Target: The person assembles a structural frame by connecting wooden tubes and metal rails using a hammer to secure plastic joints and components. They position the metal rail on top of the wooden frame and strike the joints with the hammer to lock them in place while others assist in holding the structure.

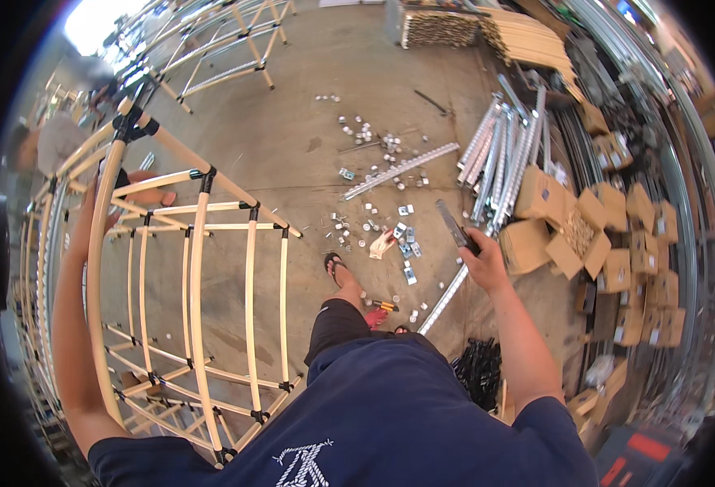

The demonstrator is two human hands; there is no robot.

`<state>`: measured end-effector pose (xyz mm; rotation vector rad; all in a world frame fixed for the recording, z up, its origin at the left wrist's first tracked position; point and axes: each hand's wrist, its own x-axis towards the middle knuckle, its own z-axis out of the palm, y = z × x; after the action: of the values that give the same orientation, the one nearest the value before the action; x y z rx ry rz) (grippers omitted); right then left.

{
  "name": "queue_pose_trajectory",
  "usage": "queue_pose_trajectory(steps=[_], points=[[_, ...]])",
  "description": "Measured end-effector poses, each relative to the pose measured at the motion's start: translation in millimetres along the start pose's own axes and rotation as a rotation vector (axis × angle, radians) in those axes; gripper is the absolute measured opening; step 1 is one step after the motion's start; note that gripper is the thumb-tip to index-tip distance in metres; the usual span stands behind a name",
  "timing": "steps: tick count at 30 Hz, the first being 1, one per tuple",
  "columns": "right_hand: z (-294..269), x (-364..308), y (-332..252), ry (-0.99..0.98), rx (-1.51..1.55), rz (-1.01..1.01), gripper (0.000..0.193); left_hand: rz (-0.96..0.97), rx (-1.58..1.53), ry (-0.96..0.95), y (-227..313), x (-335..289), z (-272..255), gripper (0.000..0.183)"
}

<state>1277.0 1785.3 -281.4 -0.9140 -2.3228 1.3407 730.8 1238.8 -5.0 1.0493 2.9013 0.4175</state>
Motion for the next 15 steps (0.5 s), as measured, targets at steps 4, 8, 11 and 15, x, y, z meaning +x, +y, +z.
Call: queue_pose_trajectory(steps=[4, 8, 11, 15], points=[[85.0, 87.7, -61.1, -0.084, 0.098, 0.018, 0.04, -0.091, -0.082, -0.081, 44.2, 31.7, -11.5, 0.075], [158.0, 154.3, -123.9, -0.322, 0.325, 0.206, 0.034, -0.291, -0.112, 0.008, 11.7, 68.9, -11.1, 0.072], [192.8, 218.3, -166.6, -0.375, 0.305, 0.077, 0.031, -0.326, 0.05, 0.014, 20.2, 90.5, -10.7, 0.067], [221.4, 266.7, -241.7, -0.508, 0.205, -0.046, 0.029, -0.424, 0.032, 0.0, 30.9, 96.6, -15.6, 0.052]])
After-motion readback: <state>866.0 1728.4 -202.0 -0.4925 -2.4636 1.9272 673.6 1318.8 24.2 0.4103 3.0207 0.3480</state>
